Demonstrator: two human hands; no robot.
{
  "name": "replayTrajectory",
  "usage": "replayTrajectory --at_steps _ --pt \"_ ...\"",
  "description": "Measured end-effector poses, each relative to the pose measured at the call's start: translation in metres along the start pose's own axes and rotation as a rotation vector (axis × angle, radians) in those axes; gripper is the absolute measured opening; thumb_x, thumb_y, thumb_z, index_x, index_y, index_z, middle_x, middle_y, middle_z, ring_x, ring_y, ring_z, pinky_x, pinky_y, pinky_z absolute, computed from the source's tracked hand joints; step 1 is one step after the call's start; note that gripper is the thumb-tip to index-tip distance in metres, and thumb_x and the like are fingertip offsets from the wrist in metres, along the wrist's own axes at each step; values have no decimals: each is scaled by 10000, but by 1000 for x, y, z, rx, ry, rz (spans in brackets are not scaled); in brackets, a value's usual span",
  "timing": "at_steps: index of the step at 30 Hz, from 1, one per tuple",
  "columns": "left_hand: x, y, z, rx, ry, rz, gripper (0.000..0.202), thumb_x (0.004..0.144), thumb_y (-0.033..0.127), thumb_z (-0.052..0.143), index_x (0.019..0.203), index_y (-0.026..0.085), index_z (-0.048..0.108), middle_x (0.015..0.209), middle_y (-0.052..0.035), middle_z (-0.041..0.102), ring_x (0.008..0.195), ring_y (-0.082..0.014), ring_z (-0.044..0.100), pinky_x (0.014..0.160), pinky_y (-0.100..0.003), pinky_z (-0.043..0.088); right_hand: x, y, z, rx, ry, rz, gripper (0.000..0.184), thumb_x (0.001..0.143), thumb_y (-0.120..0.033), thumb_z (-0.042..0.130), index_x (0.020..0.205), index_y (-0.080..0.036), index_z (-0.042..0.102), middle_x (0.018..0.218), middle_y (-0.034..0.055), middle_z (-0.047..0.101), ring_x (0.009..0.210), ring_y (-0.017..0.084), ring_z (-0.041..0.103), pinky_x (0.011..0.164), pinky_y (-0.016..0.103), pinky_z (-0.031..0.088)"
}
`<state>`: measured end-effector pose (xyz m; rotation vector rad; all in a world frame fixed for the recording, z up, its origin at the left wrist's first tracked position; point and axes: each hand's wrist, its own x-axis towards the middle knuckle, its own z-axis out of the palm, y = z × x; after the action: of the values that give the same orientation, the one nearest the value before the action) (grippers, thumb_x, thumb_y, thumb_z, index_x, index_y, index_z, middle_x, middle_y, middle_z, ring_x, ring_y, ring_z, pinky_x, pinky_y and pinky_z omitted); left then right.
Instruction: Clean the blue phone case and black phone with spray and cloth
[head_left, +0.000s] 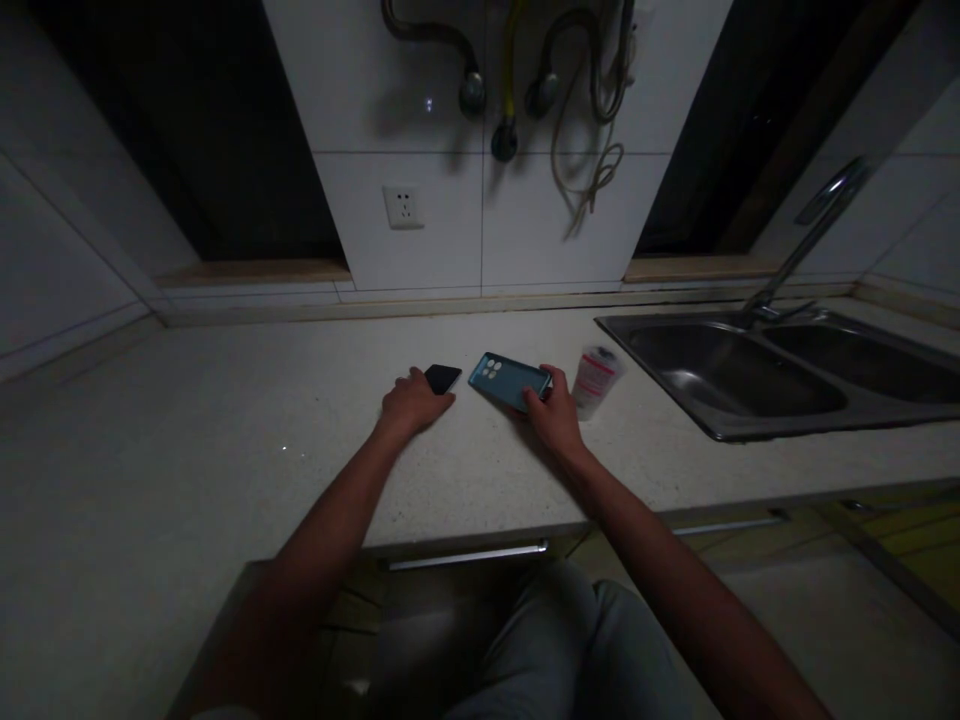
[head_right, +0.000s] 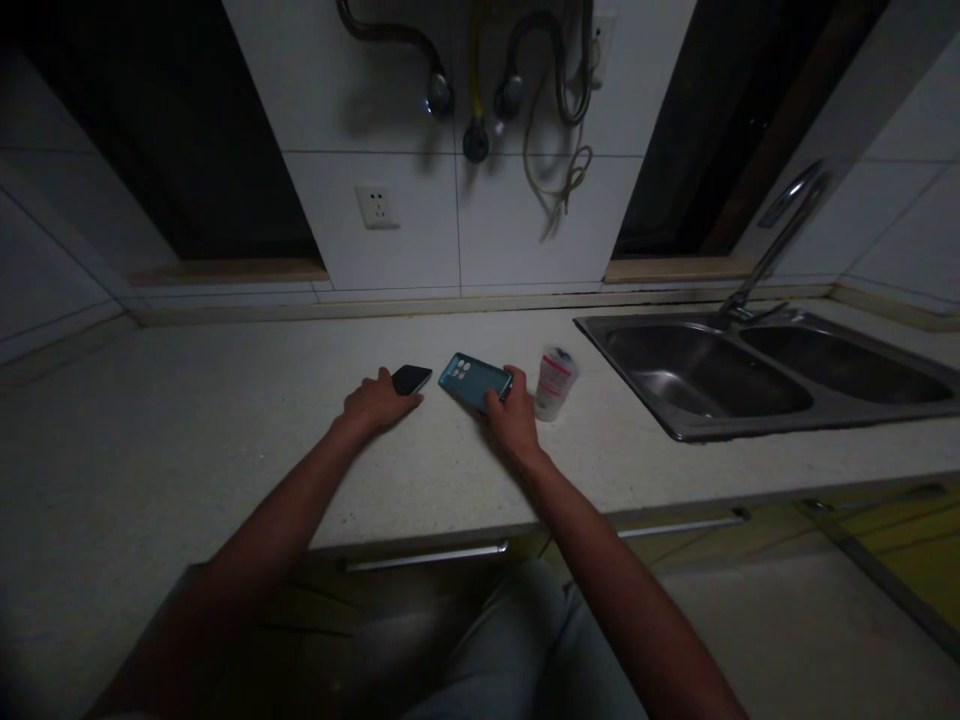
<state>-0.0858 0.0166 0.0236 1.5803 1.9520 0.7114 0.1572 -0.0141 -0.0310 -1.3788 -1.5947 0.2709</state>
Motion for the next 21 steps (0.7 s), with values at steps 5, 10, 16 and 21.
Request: replayTrajectory --at_steps 5,10,16,21 --pt "0 0 2 150 -8 9 1084 632 614 771 1481 110 322 1459 -335 395 1360 -522 365 1078 -546 300 -3 -22 -9 -7 -1 123 350 852 -400 518 1103 -167 589 721 51 683 650 215 628 633 310 469" --pt "-1 1 4 309 -16 51 1018 692 708 659 1411 28 422 1374 -381 454 1253 -531 477 1003 -565 381 -5 -32 -13 -71 -107 59 243 869 -357 514 985 -176 629 663 14 674 605 176 613 601 267 410" --pt "-5 5 7 510 30 23 813 778 700 534 1325 100 531 1348 -292 515 1175 -419 585 942 -475 473 -10 -44 -14 -411 -354 49 365 912 -317 481 1233 -188 596 861 66 753 763 221 678 668 292 421" --pt "-6 6 6 549 30 37 806 783 677 521 1318 75 540 1342 -301 514 1148 -406 604 911 -459 492 -11 -50 -14 -567 -437 75 400 921 -323 462 1291 -212 562 981 92 761 887 259 695 738 323 442"
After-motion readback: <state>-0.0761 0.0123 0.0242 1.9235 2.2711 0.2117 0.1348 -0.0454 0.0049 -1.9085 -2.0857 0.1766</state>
